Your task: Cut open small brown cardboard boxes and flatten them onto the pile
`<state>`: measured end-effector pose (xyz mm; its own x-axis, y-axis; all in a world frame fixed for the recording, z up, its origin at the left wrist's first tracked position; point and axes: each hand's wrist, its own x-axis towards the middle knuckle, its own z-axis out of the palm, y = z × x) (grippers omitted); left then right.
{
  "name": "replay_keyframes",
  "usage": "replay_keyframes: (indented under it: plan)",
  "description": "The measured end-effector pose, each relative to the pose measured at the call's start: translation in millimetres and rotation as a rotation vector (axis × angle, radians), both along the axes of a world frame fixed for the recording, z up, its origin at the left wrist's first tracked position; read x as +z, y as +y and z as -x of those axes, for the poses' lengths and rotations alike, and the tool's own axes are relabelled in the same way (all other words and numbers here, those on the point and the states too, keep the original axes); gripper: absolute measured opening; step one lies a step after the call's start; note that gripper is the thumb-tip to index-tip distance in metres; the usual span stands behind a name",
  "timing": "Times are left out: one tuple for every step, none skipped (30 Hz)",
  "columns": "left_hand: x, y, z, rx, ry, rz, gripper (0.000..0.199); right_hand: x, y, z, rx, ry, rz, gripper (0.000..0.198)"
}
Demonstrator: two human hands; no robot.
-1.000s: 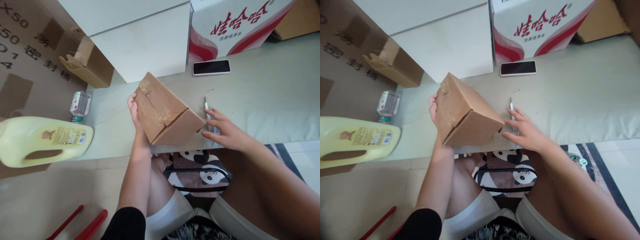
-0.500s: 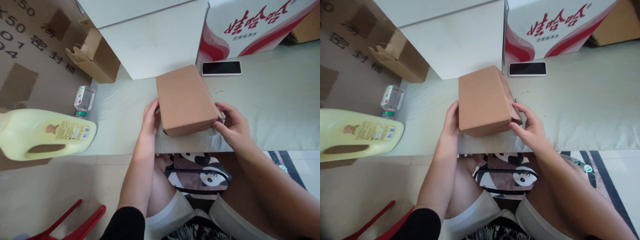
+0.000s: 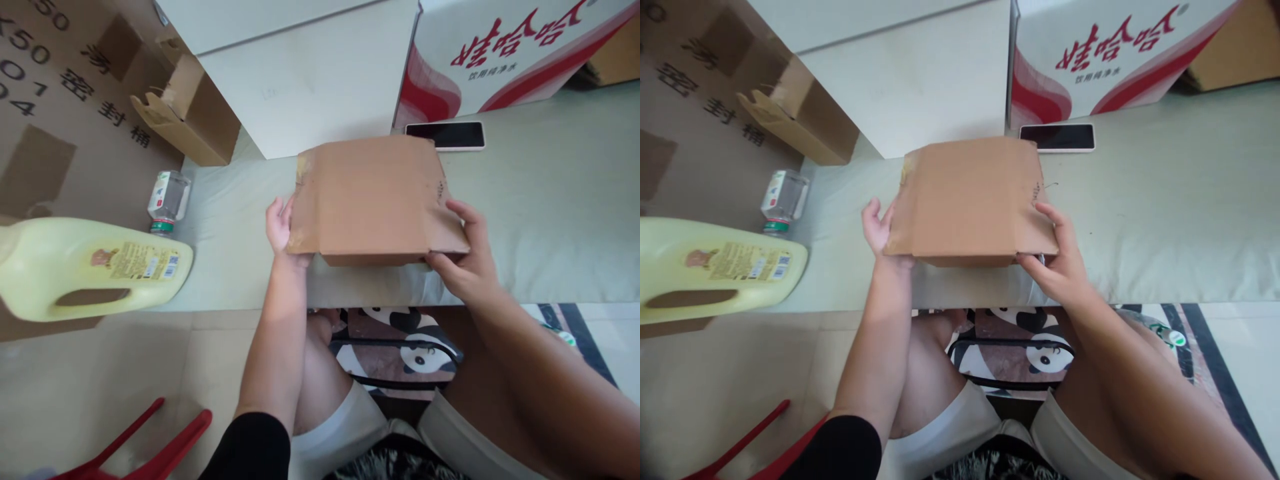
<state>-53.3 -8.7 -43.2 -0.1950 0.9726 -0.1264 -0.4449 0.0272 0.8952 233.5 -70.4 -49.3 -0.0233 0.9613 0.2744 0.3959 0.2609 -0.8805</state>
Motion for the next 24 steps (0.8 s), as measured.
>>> replay_keyframes:
  plan:
    - [-0.1, -0.6, 0.3, -0.015, -0.011, 0.01, 0.058, 0.2, 0.0, -0.3, -0.006, -0.003, 0.012, 0.064]
    - [-0.6, -0.9, 0.0, -0.024, -0.011, 0.017, 0.058, 0.2, 0.4, -0.6, -0.021, -0.002, 0.024, 0.063]
    - [-1.4, -0.8, -1.0, -0.02, 0.001, 0.018, 0.057, 0.0, 1.4, -0.7, -0.046, 0.004, 0.033, 0.06]
    - [-2.6, -0.5, -2.5, 0.002, 0.025, 0.015, 0.054, -0.4, 2.9, -0.8, -0.079, 0.018, 0.038, 0.057]
    - [-3.9, 0.0, -4.4, 0.039, 0.059, 0.009, 0.05, -0.7, 4.6, -0.8, -0.116, 0.032, 0.038, 0.054]
    - [-5.2, 0.4, -6.4, 0.087, 0.103, 0.002, 0.046, -0.9, 6.4, -0.8, -0.151, 0.042, 0.034, 0.051]
    - [-6.0, 0.5, -8.5, 0.133, 0.152, -0.01, 0.043, -0.7, 8.1, -0.8, -0.185, 0.048, 0.02, 0.049]
    - [-6.3, 0.3, -10.4, 0.17, 0.195, -0.024, 0.042, -0.1, 9.5, -0.7, -0.218, 0.052, -0.003, 0.046]
    - [-5.8, -0.4, -12.0, 0.192, 0.223, -0.042, 0.042, 1.1, 10.5, -0.6, -0.243, 0.049, -0.023, 0.044]
    - [-4.4, -1.7, -13.4, 0.19, 0.231, -0.062, 0.044, 2.6, 11.0, -0.4, -0.265, 0.037, -0.039, 0.04]
    - [-2.3, -3.4, -14.5, 0.162, 0.223, -0.083, 0.046, 4.5, 11.0, -0.1, -0.282, 0.019, -0.045, 0.037]
    - [0.4, -5.4, -15.3, 0.11, 0.207, -0.105, 0.048, 6.4, 10.7, 0.1, -0.296, 0.0, -0.046, 0.034]
    - [3.2, -7.5, -16.0, 0.044, 0.19, -0.127, 0.052, 8.3, 10.2, 0.4, -0.307, -0.016, -0.039, 0.032]
    - [5.9, -9.7, -16.5, -0.023, 0.182, -0.149, 0.056, 9.8, 9.7, 0.7, -0.314, -0.027, -0.028, 0.031]
    - [8.0, -11.7, -16.8, -0.085, 0.185, -0.169, 0.06, 10.9, 9.2, 1.0, -0.316, -0.03, -0.017, 0.03]
    - [9.2, -13.3, -17.0, -0.134, 0.196, -0.186, 0.064, 11.6, 9.0, 1.2, -0.32, -0.03, -0.012, 0.03]
    - [9.4, -14.5, -17.1, -0.166, 0.208, -0.197, 0.068, 11.8, 8.9, 1.3, -0.321, -0.032, -0.008, 0.03]
    - [8.8, -15.2, -17.0, -0.187, 0.219, -0.204, 0.071, 11.8, 9.0, 1.5, -0.326, -0.034, -0.008, 0.03]
    - [7.4, -15.4, -16.9, -0.197, 0.231, -0.207, 0.073, 11.6, 9.2, 1.6, -0.33, -0.037, -0.01, 0.03]
    - [5.7, -15.0, -16.8, -0.199, 0.243, -0.209, 0.074, 11.3, 9.4, 1.7, -0.334, -0.038, -0.015, 0.03]
    - [4.0, -14.3, -16.8, -0.188, 0.255, -0.211, 0.074, 11.1, 9.6, 1.9, -0.334, -0.039, -0.018, 0.029]
    - [2.5, -13.3, -16.9, -0.168, 0.266, -0.216, 0.074, 11.0, 9.8, 2.1, -0.332, -0.037, -0.023, 0.028]
    - [1.4, -12.1, -17.1, -0.144, 0.276, -0.225, 0.074, 11.0, 9.8, 2.3, -0.325, -0.035, -0.025, 0.028]
    - [0.8, -11.0, -17.3, -0.12, 0.286, -0.235, 0.073, 11.1, 9.8, 2.5, -0.318, -0.034, -0.025, 0.027]
